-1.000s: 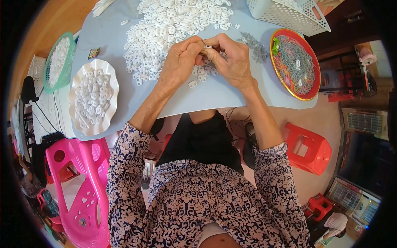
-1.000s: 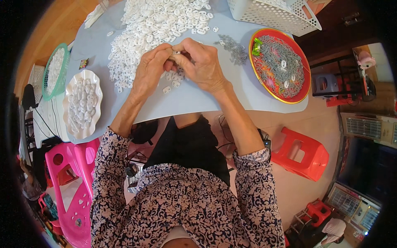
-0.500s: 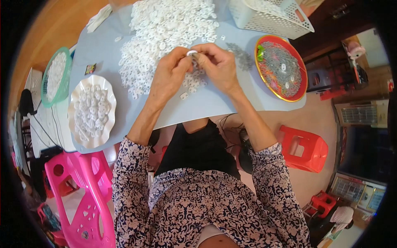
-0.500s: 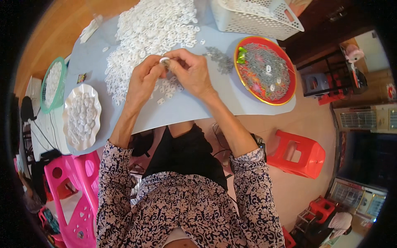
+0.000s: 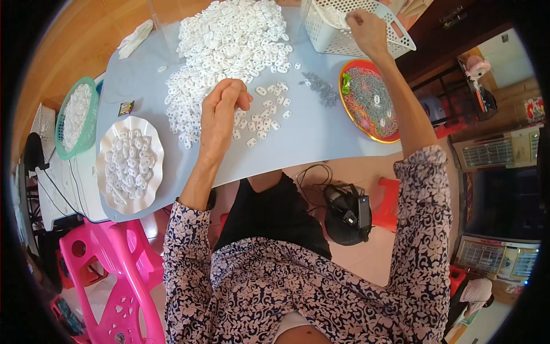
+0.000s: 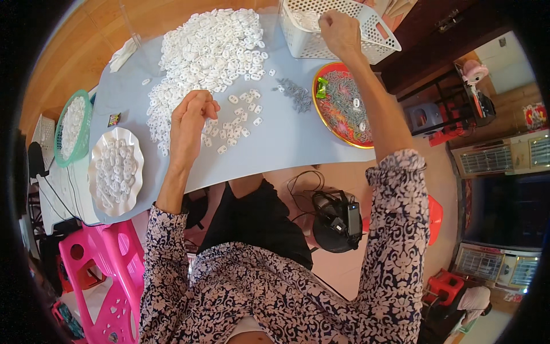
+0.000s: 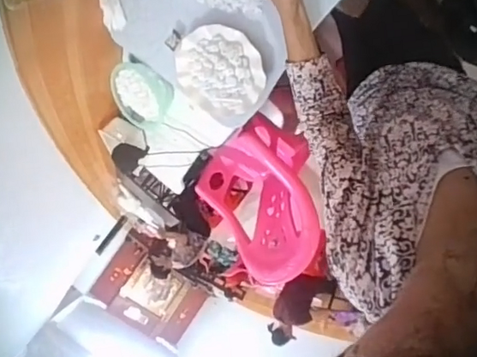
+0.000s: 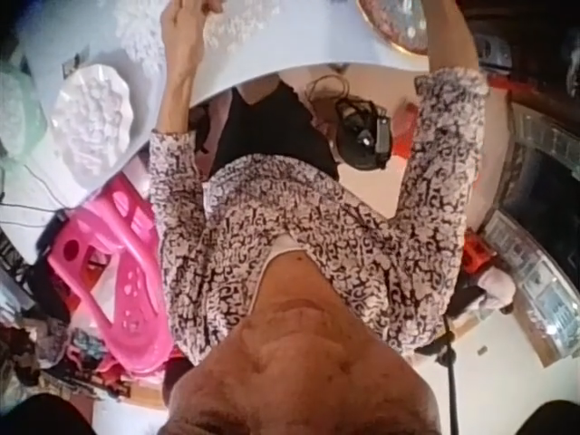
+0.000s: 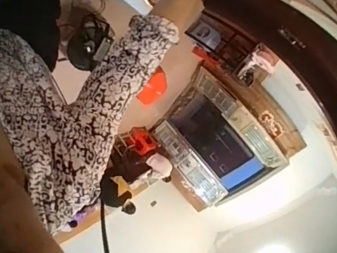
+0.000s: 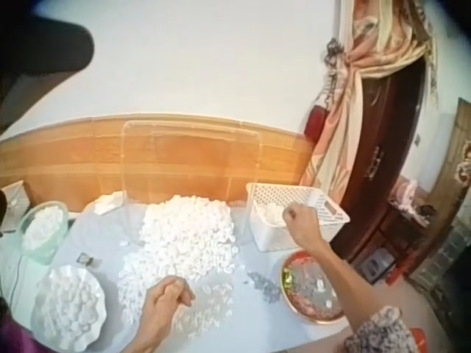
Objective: Assembling small white plastic clips or buckles by hand at a table.
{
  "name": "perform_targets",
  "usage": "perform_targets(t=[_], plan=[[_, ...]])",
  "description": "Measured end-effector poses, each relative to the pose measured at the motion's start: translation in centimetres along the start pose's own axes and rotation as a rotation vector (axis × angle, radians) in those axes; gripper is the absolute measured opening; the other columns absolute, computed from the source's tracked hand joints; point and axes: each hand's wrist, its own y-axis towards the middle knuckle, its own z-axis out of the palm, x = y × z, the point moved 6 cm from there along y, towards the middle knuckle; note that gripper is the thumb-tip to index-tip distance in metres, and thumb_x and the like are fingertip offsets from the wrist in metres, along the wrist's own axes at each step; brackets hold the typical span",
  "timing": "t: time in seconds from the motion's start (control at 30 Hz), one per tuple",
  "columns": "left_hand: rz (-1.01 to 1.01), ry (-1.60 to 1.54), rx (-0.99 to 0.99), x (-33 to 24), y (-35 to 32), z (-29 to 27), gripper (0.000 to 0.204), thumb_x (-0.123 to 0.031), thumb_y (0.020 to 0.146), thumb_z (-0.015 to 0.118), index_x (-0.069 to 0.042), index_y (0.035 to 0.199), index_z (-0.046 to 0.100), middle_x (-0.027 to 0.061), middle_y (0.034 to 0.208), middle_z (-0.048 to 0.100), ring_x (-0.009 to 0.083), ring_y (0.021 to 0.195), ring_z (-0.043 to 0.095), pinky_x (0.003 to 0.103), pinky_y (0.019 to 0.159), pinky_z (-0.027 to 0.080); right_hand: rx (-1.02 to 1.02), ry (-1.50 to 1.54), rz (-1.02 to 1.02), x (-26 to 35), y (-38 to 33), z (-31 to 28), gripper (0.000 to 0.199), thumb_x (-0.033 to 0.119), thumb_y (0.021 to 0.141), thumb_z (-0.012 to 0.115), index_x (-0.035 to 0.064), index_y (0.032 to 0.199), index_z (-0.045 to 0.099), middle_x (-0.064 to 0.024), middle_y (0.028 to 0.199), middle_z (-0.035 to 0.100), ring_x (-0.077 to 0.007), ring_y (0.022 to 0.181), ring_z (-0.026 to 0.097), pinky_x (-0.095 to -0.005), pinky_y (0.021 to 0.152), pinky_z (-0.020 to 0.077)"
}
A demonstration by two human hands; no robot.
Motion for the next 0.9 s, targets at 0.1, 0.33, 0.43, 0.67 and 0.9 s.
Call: perform_targets(t=[0.1, 0.33, 0.43, 0.67, 0.9], plan=[[-0.012, -0.021, -0.046, -0.2, -0.2, -0.6, 0.026, -0.023, 0.093, 0.045, 0.000, 0.088, 0.056, 0.0023, 0.066, 0.049, 0.0140, 0.075, 0.051, 0.029, 0.079, 0.042, 0.203, -0.308, -0.044, 2.3, -0.3, 1.4, 0.012, 0.013, 0.080, 0.057, 0.0051, 0.081, 0.065, -0.0162, 0.073, 0.063, -0.0370, 0.065, 0.060, -0.0422, 0.063, 0.0495], [0.009, -0.221, -0.080, -0.5, -0.5, -1.5, 0.029, -0.024, 0.095, 0.043, 0.002, 0.094, 0.054, 0.0034, 0.068, 0.049, 0.0146, 0.075, 0.050, 0.030, 0.081, 0.042, 0.400, -0.012, -0.085, 9.1, -7.6, 4.0, 0.014, 0.015, 0.085, 0.056, 0.0015, 0.085, 0.059, -0.0169, 0.082, 0.063, -0.0363, 0.073, 0.061, -0.0442, 0.066, 0.0488], [0.038, -0.300, -0.061, -1.1, -0.3, -1.4, 0.027, -0.022, 0.095, 0.043, 0.003, 0.095, 0.054, 0.0040, 0.070, 0.049, 0.0148, 0.076, 0.049, 0.030, 0.082, 0.041, 0.561, -0.207, -0.036, 8.3, -9.6, 5.2, 0.018, 0.017, 0.086, 0.052, -0.0012, 0.084, 0.056, -0.0220, 0.082, 0.061, -0.0402, 0.075, 0.061, -0.0464, 0.067, 0.0493], [0.067, -0.440, -0.065, -2.2, -0.8, -1.7, 0.024, -0.018, 0.095, 0.043, 0.003, 0.098, 0.054, 0.0044, 0.072, 0.050, 0.0162, 0.078, 0.050, 0.030, 0.081, 0.040, 0.681, 0.022, 0.100, 10.9, -9.1, 6.9, 0.014, 0.014, 0.084, 0.055, 0.0026, 0.088, 0.062, -0.0172, 0.077, 0.064, -0.0340, 0.069, 0.062, -0.0405, 0.064, 0.0485], [0.082, -0.476, -0.059, -2.2, -0.8, -1.8, 0.024, -0.018, 0.095, 0.043, 0.003, 0.099, 0.054, 0.0052, 0.073, 0.051, 0.0166, 0.080, 0.051, 0.029, 0.080, 0.040, 0.691, 0.156, 0.133, 11.1, -8.9, 6.6, 0.010, 0.010, 0.081, 0.058, 0.0032, 0.087, 0.062, -0.0117, 0.073, 0.064, -0.0261, 0.063, 0.062, -0.0339, 0.062, 0.0485]])
